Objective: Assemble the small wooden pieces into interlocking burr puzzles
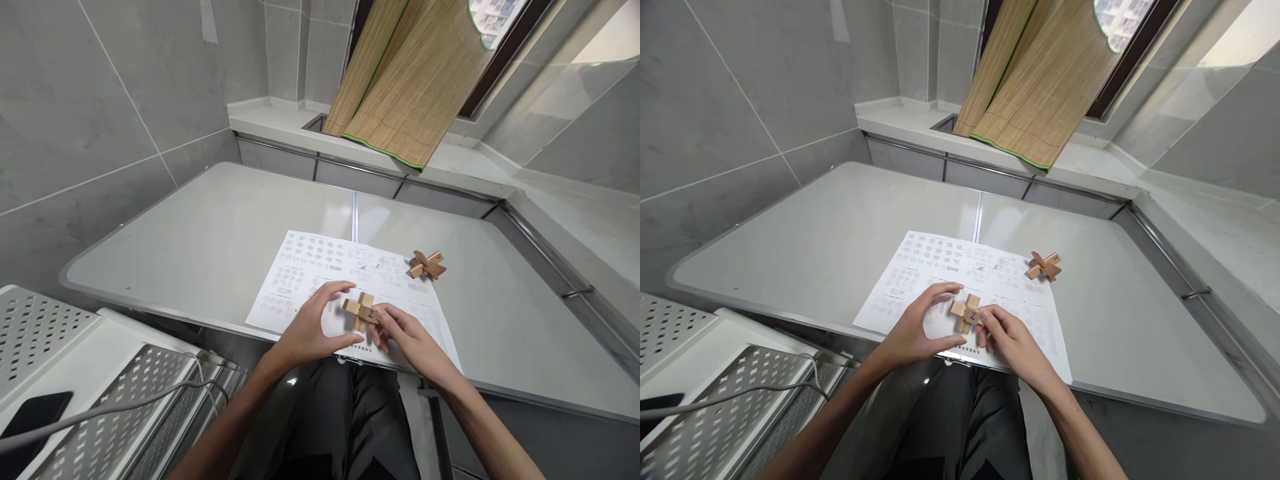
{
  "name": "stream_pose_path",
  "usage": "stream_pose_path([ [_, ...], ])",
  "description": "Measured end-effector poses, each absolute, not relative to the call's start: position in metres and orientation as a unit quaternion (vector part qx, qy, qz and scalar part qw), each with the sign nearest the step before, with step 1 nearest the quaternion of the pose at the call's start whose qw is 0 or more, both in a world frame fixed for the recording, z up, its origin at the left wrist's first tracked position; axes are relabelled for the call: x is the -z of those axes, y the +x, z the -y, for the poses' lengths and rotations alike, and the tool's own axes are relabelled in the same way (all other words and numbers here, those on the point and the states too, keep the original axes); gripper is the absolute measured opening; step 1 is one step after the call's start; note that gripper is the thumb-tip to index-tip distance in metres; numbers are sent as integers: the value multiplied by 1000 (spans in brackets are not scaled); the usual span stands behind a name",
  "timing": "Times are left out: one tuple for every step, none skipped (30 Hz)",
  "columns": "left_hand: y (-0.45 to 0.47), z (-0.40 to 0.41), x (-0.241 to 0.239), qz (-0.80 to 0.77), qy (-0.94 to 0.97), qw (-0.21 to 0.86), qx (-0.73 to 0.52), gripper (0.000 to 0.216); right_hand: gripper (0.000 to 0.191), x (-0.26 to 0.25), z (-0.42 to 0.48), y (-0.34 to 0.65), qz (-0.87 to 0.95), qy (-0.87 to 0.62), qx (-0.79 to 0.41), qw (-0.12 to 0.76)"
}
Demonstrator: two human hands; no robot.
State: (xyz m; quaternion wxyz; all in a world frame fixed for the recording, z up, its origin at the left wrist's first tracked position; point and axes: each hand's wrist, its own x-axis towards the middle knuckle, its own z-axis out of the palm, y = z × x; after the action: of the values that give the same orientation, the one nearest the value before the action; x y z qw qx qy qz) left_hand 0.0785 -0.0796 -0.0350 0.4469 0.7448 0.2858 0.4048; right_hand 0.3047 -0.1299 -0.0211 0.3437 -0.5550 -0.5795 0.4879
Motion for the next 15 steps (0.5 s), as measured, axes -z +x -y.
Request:
stream_pose_path([
  [79, 80, 35, -292, 740, 443, -414, 72, 49, 23, 130, 312, 576, -581, -454, 353],
  [80, 79, 35, -303, 732, 443, -421, 69, 50, 26, 130, 321, 571, -609, -413, 363],
  [80, 79, 35, -318, 722, 444, -425, 66, 51, 29, 130, 332, 563, -639, -368, 373],
  [81, 79, 35, -337, 712, 446, -424, 61, 52, 32, 130, 343, 553, -667, -328, 377],
  [81, 78, 36, -358, 705, 446, -420, 55, 52, 34, 131, 356, 541, -695, -287, 377],
  [81, 78, 36, -376, 699, 445, -414, 50, 51, 37, 131, 368, 531, -723, -241, 371],
  [82, 77, 37, -391, 695, 444, -409, 46, 51, 39, 131, 379, 520, -749, -200, 358],
  [82, 76, 37, -401, 693, 441, -406, 42, 51, 40, 132, 390, 508, -772, -162, 346],
  [83, 76, 37, -406, 692, 438, -405, 39, 50, 42, 132, 399, 497, -790, -131, 334],
  [83, 75, 38, -409, 693, 435, -405, 37, 49, 43, 132, 406, 487, -804, -107, 325],
  [83, 75, 38, -410, 694, 433, -403, 34, 48, 45, 132, 412, 479, -813, -89, 318],
  [84, 74, 38, -410, 697, 431, -401, 32, 47, 46, 132, 416, 473, -820, -76, 312],
  [84, 74, 39, -410, 699, 430, -398, 31, 47, 48, 132, 419, 469, -825, -66, 308],
  [84, 74, 39, -411, 701, 429, -395, 30, 48, 51, 131, 422, 467, -828, -58, 305],
  [84, 74, 39, -410, 702, 429, -392, 29, 48, 53, 131, 423, 465, -831, -51, 302],
])
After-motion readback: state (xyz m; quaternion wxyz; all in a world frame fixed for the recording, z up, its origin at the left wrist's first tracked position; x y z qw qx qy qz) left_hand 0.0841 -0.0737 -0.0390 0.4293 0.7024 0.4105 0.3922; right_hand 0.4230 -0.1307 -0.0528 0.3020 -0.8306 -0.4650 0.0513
